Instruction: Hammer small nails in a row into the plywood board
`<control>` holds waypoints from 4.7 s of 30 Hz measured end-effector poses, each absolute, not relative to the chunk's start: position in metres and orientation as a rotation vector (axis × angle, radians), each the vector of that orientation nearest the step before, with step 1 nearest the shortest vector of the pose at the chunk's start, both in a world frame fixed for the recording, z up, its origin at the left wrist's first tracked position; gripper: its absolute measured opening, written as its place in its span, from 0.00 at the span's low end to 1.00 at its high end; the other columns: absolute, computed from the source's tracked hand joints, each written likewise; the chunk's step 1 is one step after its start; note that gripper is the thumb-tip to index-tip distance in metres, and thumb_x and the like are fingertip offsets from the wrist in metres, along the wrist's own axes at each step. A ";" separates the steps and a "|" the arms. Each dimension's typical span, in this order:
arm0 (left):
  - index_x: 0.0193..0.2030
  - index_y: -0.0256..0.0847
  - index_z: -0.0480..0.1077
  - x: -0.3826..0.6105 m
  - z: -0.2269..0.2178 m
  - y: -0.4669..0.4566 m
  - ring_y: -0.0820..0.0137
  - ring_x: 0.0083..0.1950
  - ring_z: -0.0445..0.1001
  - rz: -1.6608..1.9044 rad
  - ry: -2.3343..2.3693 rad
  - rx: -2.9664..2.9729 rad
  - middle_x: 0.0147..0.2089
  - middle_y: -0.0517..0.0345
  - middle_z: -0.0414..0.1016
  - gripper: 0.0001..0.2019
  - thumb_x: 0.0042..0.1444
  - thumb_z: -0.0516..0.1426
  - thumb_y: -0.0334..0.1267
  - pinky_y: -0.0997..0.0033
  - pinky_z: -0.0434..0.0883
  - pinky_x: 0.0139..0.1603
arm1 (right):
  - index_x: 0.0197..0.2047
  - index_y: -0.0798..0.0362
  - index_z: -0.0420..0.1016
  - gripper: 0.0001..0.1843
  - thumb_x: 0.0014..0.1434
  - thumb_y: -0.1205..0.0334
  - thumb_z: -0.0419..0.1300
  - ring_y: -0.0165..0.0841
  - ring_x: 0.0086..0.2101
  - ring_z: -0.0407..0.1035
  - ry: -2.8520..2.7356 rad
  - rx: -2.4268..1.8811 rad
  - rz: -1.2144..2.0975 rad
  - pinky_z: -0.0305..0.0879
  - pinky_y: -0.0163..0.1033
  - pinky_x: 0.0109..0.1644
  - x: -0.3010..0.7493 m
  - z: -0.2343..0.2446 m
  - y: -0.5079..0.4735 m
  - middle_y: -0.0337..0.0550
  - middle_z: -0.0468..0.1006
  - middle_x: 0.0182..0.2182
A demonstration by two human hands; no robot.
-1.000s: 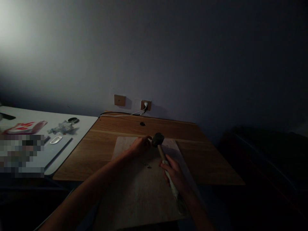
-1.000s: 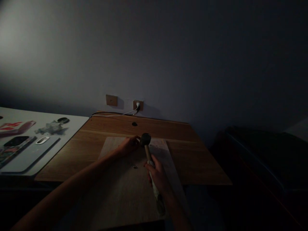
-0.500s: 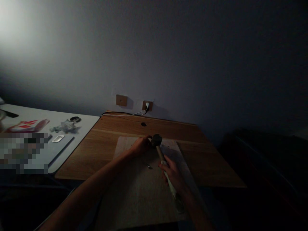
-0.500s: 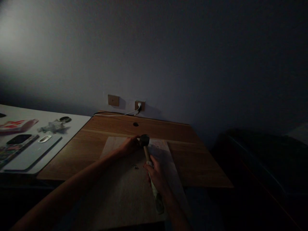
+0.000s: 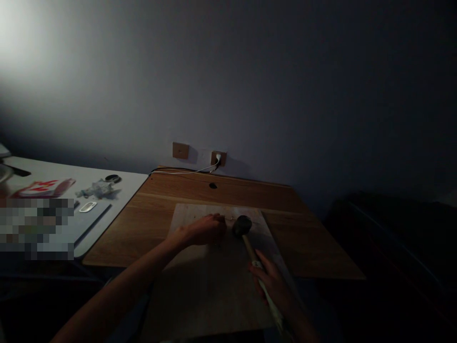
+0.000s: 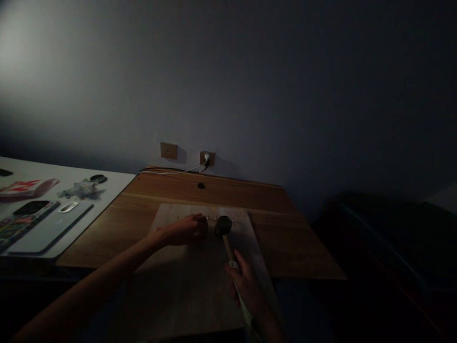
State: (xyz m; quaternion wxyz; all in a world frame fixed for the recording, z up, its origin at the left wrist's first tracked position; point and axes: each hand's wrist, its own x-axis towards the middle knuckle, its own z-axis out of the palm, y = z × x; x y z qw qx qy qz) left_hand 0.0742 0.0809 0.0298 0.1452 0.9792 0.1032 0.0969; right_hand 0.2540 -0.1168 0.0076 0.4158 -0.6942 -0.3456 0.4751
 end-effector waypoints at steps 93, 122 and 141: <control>0.49 0.42 0.69 0.037 0.021 0.082 0.65 0.45 0.76 0.416 0.432 2.670 0.47 0.54 0.76 0.15 0.54 0.60 0.31 0.70 0.70 0.45 | 0.65 0.55 0.58 0.44 0.50 0.45 0.61 0.24 0.14 0.54 -0.902 -1.687 1.308 0.49 0.30 0.14 0.231 0.021 -0.104 0.30 0.68 0.23; 0.41 0.39 0.78 0.042 -0.021 0.129 0.70 0.36 0.77 0.775 0.870 2.249 0.36 0.57 0.81 0.10 0.54 0.57 0.28 0.75 0.68 0.37 | 0.74 0.62 0.49 0.48 0.58 0.51 0.62 0.27 0.14 0.55 -0.838 -1.702 1.313 0.50 0.29 0.15 0.233 0.001 -0.110 0.28 0.64 0.16; 0.40 0.41 0.76 0.043 -0.016 0.123 0.71 0.37 0.76 0.749 0.833 2.372 0.38 0.58 0.80 0.10 0.55 0.56 0.28 0.77 0.68 0.39 | 0.73 0.62 0.48 0.49 0.57 0.50 0.62 0.26 0.14 0.56 -0.866 -1.646 1.315 0.52 0.30 0.14 0.238 -0.006 -0.111 0.32 0.70 0.20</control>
